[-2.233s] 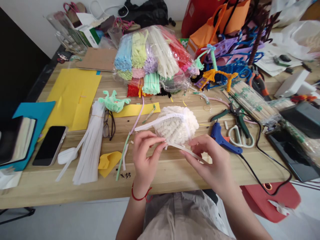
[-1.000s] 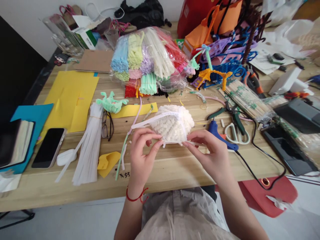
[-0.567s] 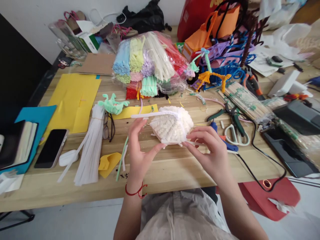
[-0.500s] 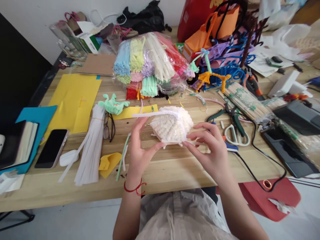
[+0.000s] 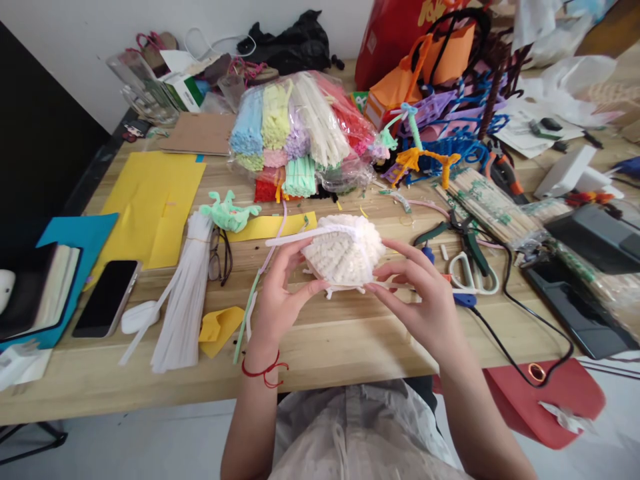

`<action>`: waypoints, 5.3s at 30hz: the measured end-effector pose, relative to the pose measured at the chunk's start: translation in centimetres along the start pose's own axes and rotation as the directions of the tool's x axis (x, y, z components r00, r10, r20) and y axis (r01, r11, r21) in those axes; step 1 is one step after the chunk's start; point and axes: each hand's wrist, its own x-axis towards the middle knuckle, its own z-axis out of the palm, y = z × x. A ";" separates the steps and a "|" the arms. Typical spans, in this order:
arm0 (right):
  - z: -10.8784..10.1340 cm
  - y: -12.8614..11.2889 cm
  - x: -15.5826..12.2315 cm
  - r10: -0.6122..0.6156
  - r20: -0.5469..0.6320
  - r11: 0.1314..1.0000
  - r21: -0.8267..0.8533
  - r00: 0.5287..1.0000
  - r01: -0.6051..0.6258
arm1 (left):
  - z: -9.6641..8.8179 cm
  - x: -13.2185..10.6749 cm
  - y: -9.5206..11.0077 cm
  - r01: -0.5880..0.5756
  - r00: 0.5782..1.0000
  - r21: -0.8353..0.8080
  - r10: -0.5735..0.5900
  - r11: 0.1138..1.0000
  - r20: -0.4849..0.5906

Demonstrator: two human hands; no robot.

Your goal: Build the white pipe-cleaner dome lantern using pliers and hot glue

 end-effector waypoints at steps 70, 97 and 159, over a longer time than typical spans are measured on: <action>-1.1 1.5 1.0 -0.116 0.091 0.992 0.051 0.989 0.112 | -2.2 1.5 -1.5 -0.038 0.973 -0.190 0.080 0.981 0.218; -1.1 1.7 1.3 -0.084 0.101 0.994 0.079 0.991 0.077 | -1.3 -1.5 -0.9 -0.040 0.934 -0.238 -0.049 0.970 -0.355; -0.3 2.0 0.7 -0.155 0.052 0.984 0.093 0.987 0.150 | 1.5 -2.4 7.2 -0.551 0.516 0.801 0.850 0.235 0.105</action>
